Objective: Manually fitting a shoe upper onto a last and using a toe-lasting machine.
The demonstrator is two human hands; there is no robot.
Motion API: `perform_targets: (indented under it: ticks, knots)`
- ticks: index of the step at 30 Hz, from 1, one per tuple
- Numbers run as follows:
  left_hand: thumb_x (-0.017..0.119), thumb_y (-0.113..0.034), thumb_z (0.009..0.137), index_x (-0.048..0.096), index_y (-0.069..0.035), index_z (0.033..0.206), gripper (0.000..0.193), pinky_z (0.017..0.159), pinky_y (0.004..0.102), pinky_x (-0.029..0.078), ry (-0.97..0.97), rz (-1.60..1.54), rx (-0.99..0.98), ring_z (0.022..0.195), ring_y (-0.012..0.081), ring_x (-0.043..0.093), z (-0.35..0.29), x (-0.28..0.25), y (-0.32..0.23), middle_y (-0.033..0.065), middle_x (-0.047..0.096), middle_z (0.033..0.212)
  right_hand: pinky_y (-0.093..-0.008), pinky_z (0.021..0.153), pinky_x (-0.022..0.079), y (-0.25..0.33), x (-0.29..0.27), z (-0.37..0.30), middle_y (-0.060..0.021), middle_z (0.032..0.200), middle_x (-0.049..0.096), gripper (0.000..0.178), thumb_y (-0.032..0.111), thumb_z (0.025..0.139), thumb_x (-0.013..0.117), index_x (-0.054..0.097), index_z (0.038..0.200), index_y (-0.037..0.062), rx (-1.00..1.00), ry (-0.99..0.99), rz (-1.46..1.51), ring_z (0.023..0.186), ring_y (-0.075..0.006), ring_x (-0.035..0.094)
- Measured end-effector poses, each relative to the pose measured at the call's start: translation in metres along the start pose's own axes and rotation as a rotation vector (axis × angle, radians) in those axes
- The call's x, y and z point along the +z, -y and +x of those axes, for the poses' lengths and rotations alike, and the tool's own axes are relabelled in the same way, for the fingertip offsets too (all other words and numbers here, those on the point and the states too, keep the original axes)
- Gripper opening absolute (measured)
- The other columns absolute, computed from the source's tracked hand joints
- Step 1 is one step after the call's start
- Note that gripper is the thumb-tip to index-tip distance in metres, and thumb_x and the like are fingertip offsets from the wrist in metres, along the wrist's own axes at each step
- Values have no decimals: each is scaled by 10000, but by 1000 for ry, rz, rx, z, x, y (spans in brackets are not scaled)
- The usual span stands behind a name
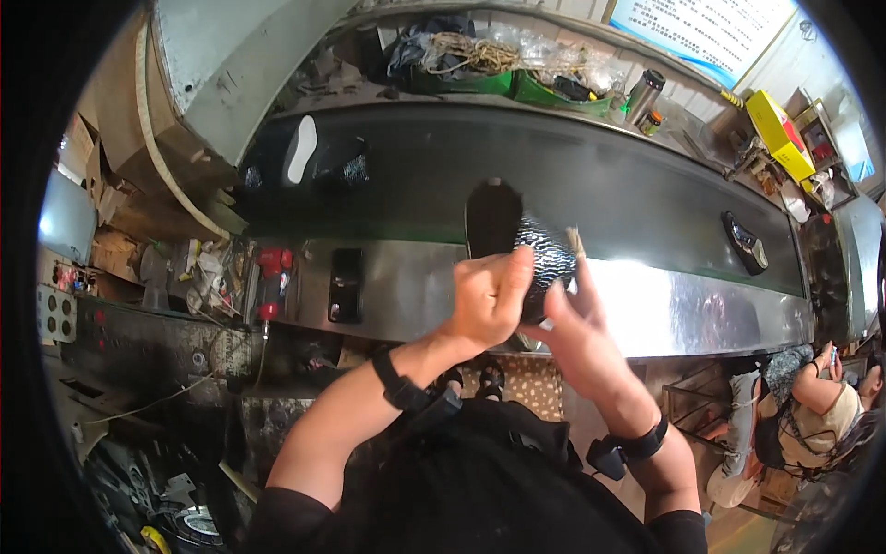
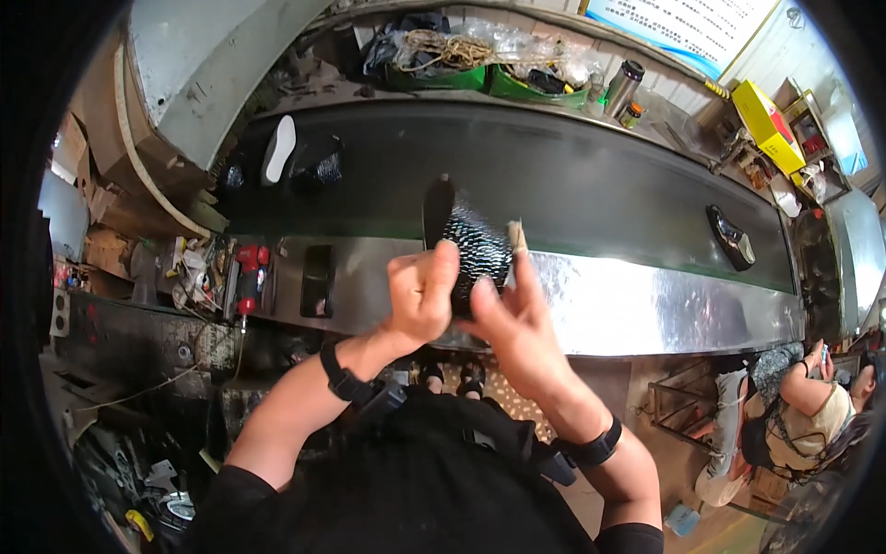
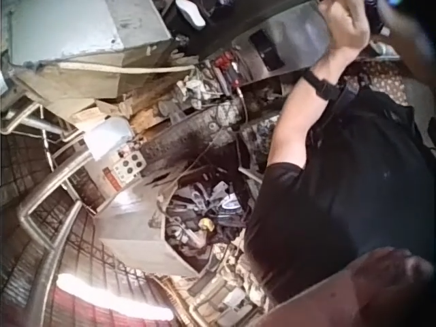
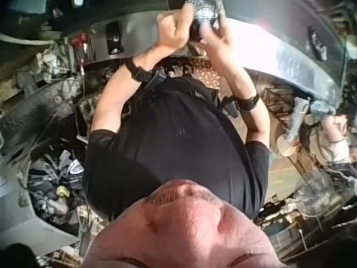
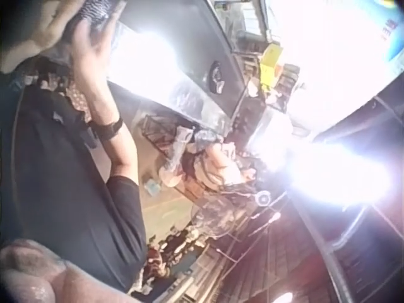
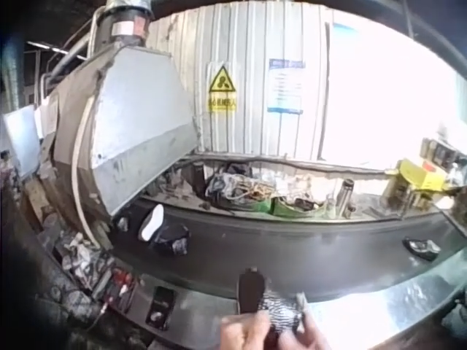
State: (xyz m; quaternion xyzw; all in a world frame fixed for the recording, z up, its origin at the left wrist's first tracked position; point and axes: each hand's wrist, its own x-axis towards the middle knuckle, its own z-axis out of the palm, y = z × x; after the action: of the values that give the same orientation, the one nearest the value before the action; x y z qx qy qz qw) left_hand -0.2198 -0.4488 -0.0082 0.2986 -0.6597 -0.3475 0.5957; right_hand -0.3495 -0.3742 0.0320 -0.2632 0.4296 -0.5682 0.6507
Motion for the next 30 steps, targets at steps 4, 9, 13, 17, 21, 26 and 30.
perform_targets:
  ticks: [4, 9, 13, 17, 21, 26, 30]
  knots:
    - [534, -383, 1048, 619, -15, 680, 527, 480, 325, 411, -121, -504, -492, 491, 166, 562, -10, 4, 51, 58, 636, 614, -316, 840, 574, 2, -16, 16, -62, 1209, 651, 697, 167, 1044, 610, 236, 1627, 93, -20, -102, -79, 1016, -121, 658]
    - [471, -707, 973, 630, 56, 1237, 823, 1077, 472, 485, -48, -1187, -1414, 1183, 324, 644, -8, -44, 105, 214, 684, 1233, -422, 1003, 527, -36, -91, -10, -78, 843, 645, 799, 187, 895, 774, 375, 1570, 31, -403, 244, -1346, 723, -216, 600]
    - [618, -351, 1022, 635, 66, 1234, 468, 973, 440, 538, 172, -695, -1461, 1097, 277, 678, -35, -41, 175, 170, 712, 1168, -547, 1147, 424, -117, -123, -37, -44, 746, 549, 748, 195, 799, 841, 534, 1454, 3, -601, 175, -1597, 704, -227, 540]
    - [706, -231, 966, 758, 14, 1009, 254, 823, 357, 551, 167, 113, -1152, 952, 174, 690, -29, -18, 213, 117, 734, 1103, -588, 1154, 400, -172, -135, -17, -118, 1062, 563, 760, 65, 683, 853, 570, 1383, -18, -749, 37, -1527, 1030, -314, 568]
    - [741, -289, 927, 778, -45, 983, 254, 858, 429, 523, 4, 733, -680, 904, 329, 698, -22, 4, 230, 160, 745, 960, -519, 1138, 413, -193, -142, 16, -264, 1458, 416, 1139, 172, 687, 947, 263, 1577, -21, -681, -228, -1184, 1370, -426, 434]
    - [722, -290, 936, 764, -55, 1074, 275, 871, 382, 524, 118, 597, -1036, 1001, 306, 700, -37, 2, 207, 203, 712, 1108, -458, 1220, 294, -202, -160, 10, -311, 1601, 314, 1292, 241, 677, 968, 117, 1599, -66, -369, -200, -947, 1509, -369, 327]
    - [782, -360, 875, 469, 6, 1427, 733, 928, 388, 525, -184, 283, -1111, 1065, 265, 672, -96, -15, 204, 150, 682, 1160, -504, 1232, 259, -185, -168, -22, -327, 1564, 369, 1058, 187, 768, 888, 241, 1564, -74, -346, -31, -1033, 1502, -405, 337]
